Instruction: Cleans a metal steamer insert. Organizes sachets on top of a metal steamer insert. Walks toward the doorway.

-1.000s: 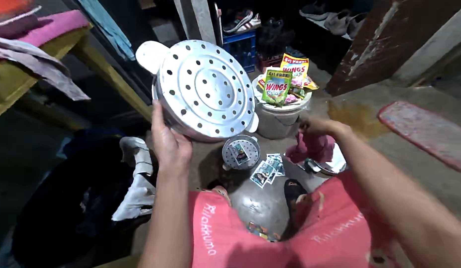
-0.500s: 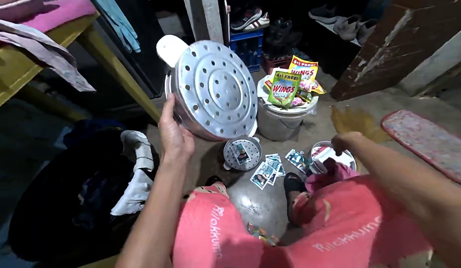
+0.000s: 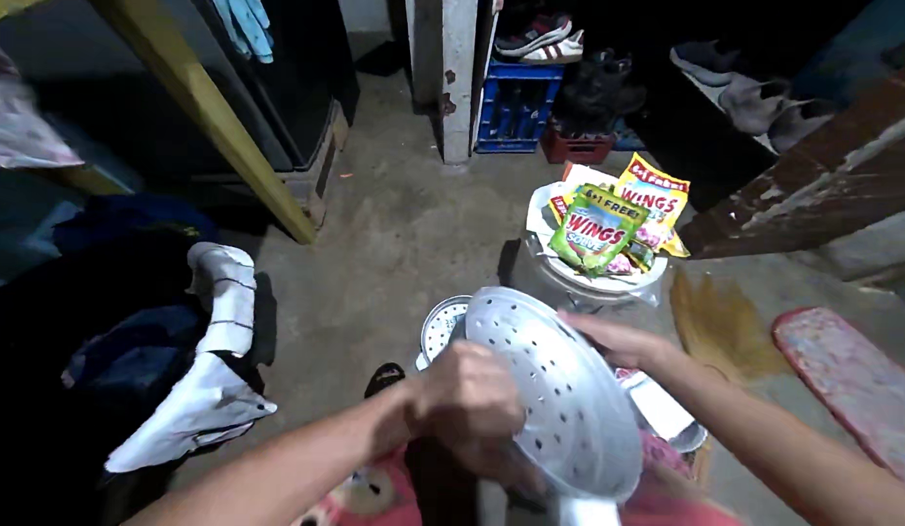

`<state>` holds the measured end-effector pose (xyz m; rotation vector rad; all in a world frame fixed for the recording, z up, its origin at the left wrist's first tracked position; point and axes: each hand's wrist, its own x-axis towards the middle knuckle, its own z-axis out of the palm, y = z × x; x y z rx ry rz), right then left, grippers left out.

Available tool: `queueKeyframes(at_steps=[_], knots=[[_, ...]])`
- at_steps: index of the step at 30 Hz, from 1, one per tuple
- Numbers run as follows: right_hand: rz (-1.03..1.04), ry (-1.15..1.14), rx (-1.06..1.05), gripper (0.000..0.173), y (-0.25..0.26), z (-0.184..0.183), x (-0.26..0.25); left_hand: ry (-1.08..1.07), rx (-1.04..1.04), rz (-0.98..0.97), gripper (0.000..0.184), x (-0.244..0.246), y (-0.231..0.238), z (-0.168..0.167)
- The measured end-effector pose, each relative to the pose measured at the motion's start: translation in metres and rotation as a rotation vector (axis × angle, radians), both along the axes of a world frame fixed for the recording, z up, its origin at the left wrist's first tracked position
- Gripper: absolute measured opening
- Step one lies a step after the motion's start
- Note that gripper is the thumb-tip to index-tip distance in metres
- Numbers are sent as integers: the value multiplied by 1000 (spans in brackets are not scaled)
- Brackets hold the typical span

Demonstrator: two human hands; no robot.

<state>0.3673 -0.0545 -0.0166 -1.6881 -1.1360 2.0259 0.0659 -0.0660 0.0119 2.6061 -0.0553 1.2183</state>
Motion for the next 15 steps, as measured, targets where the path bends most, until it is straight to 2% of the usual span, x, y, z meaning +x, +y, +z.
queueKeyframes(at_steps=[2, 4, 6, 8, 10, 12, 13, 15], knots=[[120, 0, -3, 43, 14, -50, 11, 116, 39, -48, 56, 0, 2, -15], [275, 1, 27, 30, 21, -92, 16, 86, -91, -79, 60, -2, 12, -46], [404, -33, 21, 25, 19, -120, 19, 116, -333, 50, 58, -15, 26, -83], [422, -85, 34, 25, 11, -141, 33, 211, -673, 260, 51, -29, 53, -119], [346, -143, 41, 25, 0, -159, 54, 426, -762, 490, 37, -40, 89, -156], [273, -210, 35, 24, -9, -173, 73, 792, -717, 520, 26, -41, 116, -191], [249, -233, 52, 23, -12, -178, 81, 988, -715, 483, 27, -34, 125, -206], [218, -262, 80, 22, -16, -187, 90, 1106, -739, 464, 47, -15, 129, -251]])
